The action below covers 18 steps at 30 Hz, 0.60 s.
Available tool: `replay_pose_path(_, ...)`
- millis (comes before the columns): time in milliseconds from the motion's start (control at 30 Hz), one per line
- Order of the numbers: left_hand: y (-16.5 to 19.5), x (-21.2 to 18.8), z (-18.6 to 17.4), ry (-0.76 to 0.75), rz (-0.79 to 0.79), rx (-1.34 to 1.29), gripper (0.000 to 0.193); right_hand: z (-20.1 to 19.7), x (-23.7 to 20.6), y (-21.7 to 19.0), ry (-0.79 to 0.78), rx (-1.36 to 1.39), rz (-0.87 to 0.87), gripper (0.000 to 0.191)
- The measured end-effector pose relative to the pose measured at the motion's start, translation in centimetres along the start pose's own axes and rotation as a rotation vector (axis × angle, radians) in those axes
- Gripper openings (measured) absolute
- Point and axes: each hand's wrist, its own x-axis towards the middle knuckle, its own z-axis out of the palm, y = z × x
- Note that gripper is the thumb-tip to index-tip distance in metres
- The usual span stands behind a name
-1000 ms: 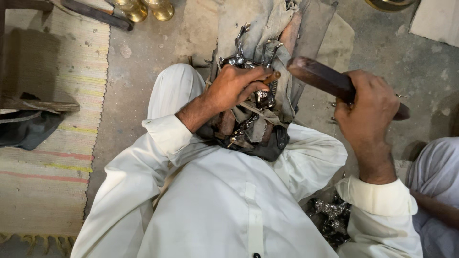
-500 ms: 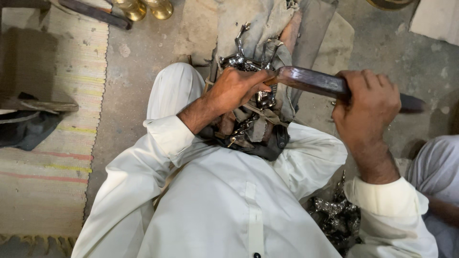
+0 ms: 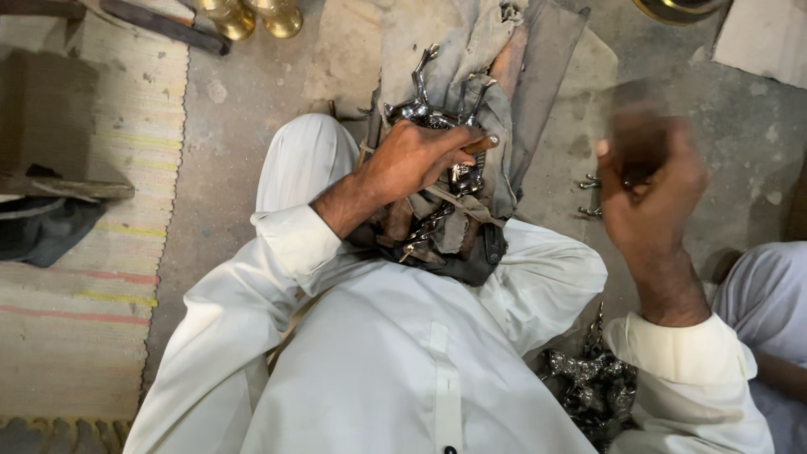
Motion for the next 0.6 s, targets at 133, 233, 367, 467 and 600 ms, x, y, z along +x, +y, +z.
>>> replay_pose_path(133,-0.2,-0.1,0.0,-0.092,-0.076,0.015,0.050,-0.2,0.1,-0.2,-0.023,-0.165,-0.065,0.033)
replay_pose_path(233,-0.3,-0.1,0.1,0.020,0.052,-0.012,0.049,-0.3,0.1,-0.9,0.052,0.107,0.279,0.029)
replay_pose_path(367,-0.5,-0.1,0.1,-0.034,-0.040,-0.021,0.050,-0.5,0.2,-1.3,-0.007,-0.395,-0.138,0.033)
replay_pose_path(467,-0.6,0.0,0.2,0.012,0.015,0.000,0.046,-0.8,0.4,-1.7,0.075,-0.056,0.079,0.027)
replay_pose_path(600,-0.4,-0.3,0.3,0.020,-0.044,-0.019,0.043,-1.1,0.9,-2.7,0.048,0.077,0.269,0.019)
